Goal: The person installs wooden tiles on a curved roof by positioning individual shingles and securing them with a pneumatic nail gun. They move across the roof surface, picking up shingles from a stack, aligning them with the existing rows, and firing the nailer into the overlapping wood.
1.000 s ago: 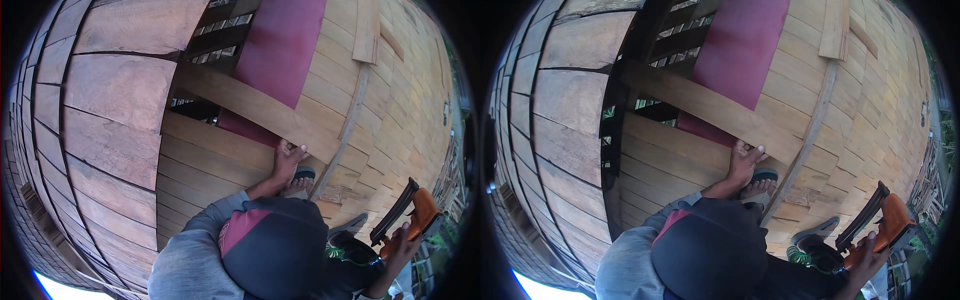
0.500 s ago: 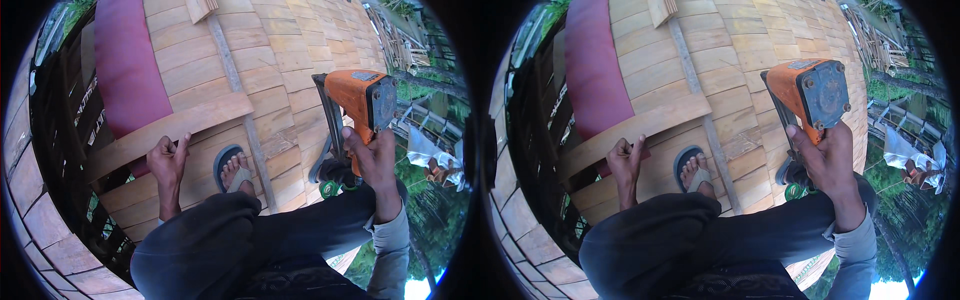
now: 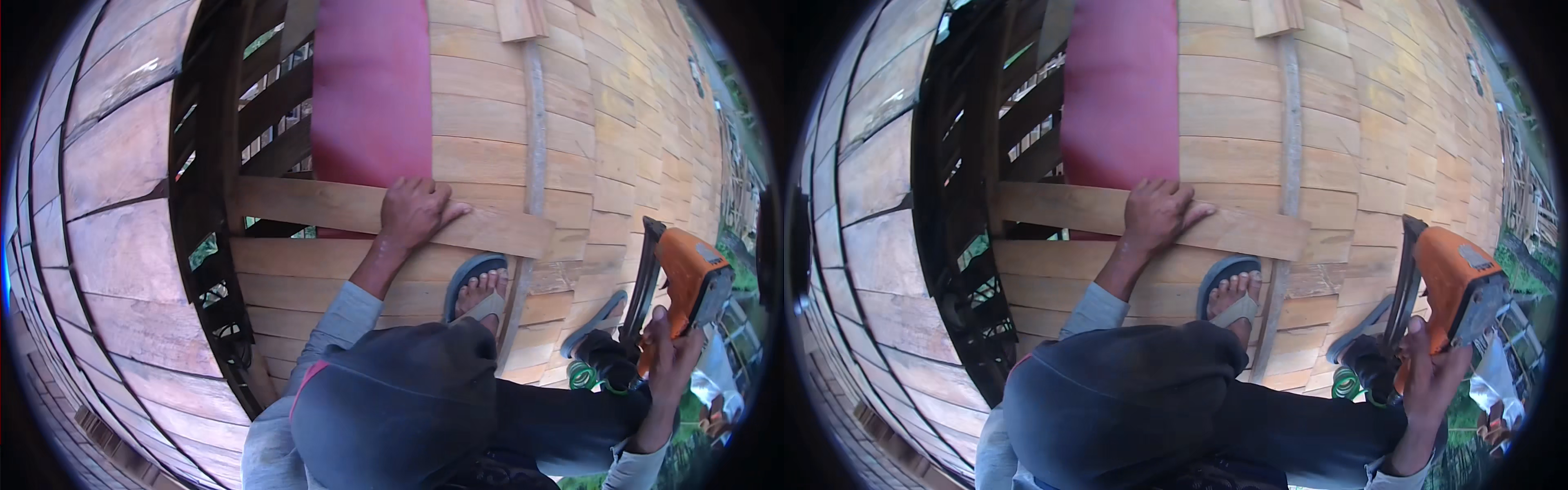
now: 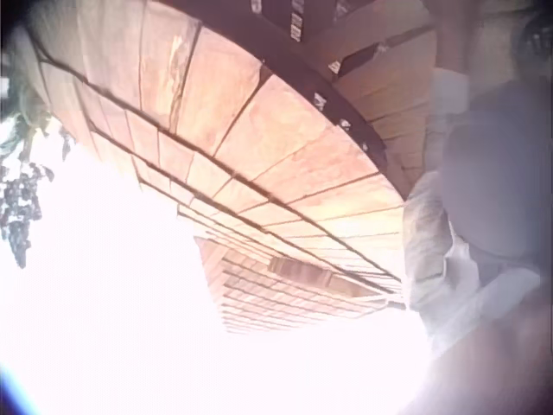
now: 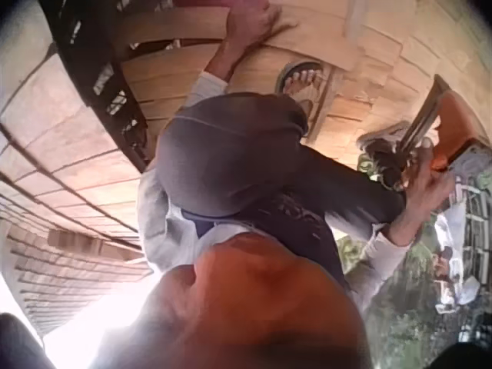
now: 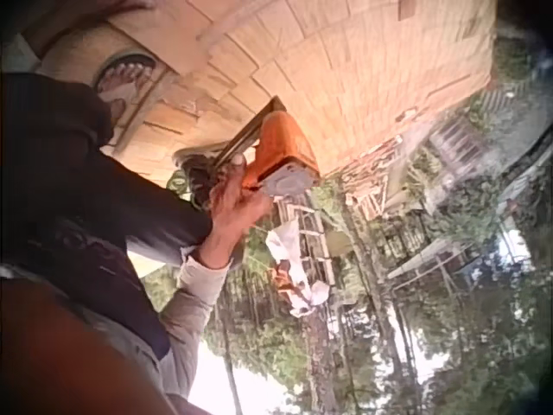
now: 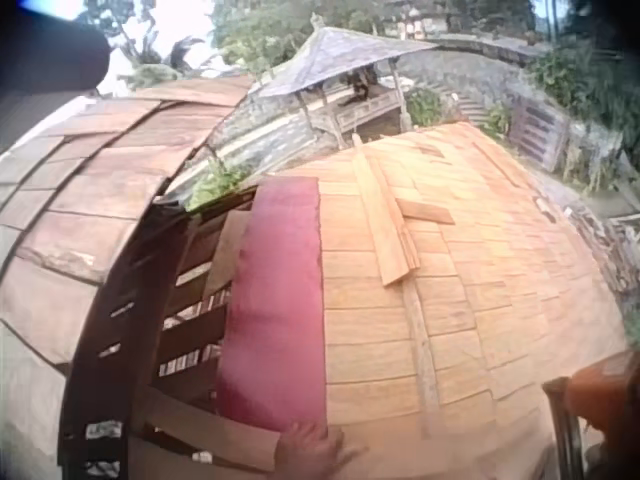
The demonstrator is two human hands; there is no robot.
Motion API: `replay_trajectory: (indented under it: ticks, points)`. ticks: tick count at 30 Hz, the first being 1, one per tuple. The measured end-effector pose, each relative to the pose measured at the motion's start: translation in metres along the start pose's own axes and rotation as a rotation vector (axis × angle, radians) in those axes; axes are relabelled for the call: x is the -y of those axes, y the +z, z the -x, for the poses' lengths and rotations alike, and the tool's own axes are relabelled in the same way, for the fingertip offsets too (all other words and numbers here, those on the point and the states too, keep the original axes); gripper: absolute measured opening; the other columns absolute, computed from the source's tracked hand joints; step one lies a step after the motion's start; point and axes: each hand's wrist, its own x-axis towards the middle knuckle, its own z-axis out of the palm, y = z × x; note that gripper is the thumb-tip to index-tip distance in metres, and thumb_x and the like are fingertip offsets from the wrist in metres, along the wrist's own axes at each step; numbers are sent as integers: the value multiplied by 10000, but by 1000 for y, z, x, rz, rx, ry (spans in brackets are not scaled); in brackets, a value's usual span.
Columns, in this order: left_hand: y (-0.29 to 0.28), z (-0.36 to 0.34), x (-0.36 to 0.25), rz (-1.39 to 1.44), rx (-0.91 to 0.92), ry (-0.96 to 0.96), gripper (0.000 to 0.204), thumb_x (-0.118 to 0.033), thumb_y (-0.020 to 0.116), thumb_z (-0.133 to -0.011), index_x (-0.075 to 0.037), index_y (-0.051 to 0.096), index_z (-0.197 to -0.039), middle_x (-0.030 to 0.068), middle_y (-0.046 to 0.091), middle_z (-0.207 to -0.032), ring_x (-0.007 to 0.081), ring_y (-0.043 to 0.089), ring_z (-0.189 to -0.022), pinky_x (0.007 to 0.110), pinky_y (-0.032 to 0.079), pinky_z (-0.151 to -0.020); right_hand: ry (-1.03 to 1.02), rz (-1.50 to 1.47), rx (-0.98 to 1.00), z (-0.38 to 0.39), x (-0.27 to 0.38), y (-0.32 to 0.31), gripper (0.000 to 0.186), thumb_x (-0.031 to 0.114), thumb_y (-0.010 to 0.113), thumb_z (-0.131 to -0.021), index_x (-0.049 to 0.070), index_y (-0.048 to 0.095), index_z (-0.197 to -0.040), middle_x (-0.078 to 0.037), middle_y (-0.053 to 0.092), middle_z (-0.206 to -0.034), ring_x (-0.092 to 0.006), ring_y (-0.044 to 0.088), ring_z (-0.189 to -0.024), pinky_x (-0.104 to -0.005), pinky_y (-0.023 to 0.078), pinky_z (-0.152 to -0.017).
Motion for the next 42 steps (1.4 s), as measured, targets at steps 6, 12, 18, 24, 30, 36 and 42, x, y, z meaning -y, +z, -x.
replay_trajectory:
  ticks: [6, 12, 18, 24, 30, 36, 42]
  points:
    - [-3, 28, 16, -65, -36, -99, 504, -632, 772, -826, -136, 681, -816, 53, 647, -747, 243, 647, -735, 390, 488, -678, -42, 0, 73, 4, 4, 17, 427, 176, 715, -1037, -56, 518, -1336, -61, 627, -837, -106, 589, -711, -268, 483, -654]
    - [-7, 30, 18, -6, -51, -122, 553, -641, 798, -793, -118, 620, -830, 51, 622, -756, 238, 632, -722, 378, 491, -661, -22, -18, 97, 2, 4, 30, 444, 165, 727, -1025, -63, 507, -1336, -81, 641, -894, -118, 616, -739, -274, 515, -692]
    - [-12, 34, 24, 32, -47, -158, 565, -594, 847, -752, -94, 595, -832, 70, 558, -812, 258, 586, -766, 387, 496, -670, -17, -20, 85, 3, 20, 35, 505, 174, 744, -1012, -64, 477, -1368, -88, 643, -902, -123, 638, -755, -272, 524, -697]
    - [-8, 39, 22, -4, -82, -216, 572, -555, 876, -719, -82, 565, -798, 88, 518, -844, 281, 546, -794, 416, 497, -681, 33, 21, 115, -3, 18, 34, 538, 191, 750, -1011, -65, 461, -1386, -93, 653, -902, -118, 638, -731, -256, 493, -648]
    - [-12, 42, 30, -24, -79, -231, 563, -546, 881, -715, -91, 558, -789, 79, 517, -839, 292, 536, -800, 438, 447, -703, -30, 26, 103, -5, 12, 37, 534, 187, 751, -1011, -63, 457, -1381, -118, 672, -911, -110, 616, -653, -233, 457, -559]
    - [-5, 37, 24, -59, -86, -271, 552, -538, 887, -721, -101, 555, -789, 75, 519, -840, 290, 529, -816, 436, 404, -724, -123, -24, 42, -5, 15, 47, 472, 162, 757, -1004, -67, 491, -1320, -105, 663, -891, -109, 608, -612, -237, 456, -511]
    - [-12, 50, 29, -80, -44, -205, 563, -515, 909, -698, -94, 546, -786, 88, 522, -834, 289, 530, -796, 434, 433, -715, -336, 142, 284, -30, 60, 66, 254, 70, 752, -965, -69, 675, -1162, -80, 721, -828, -152, 664, -688, -307, 511, -645]
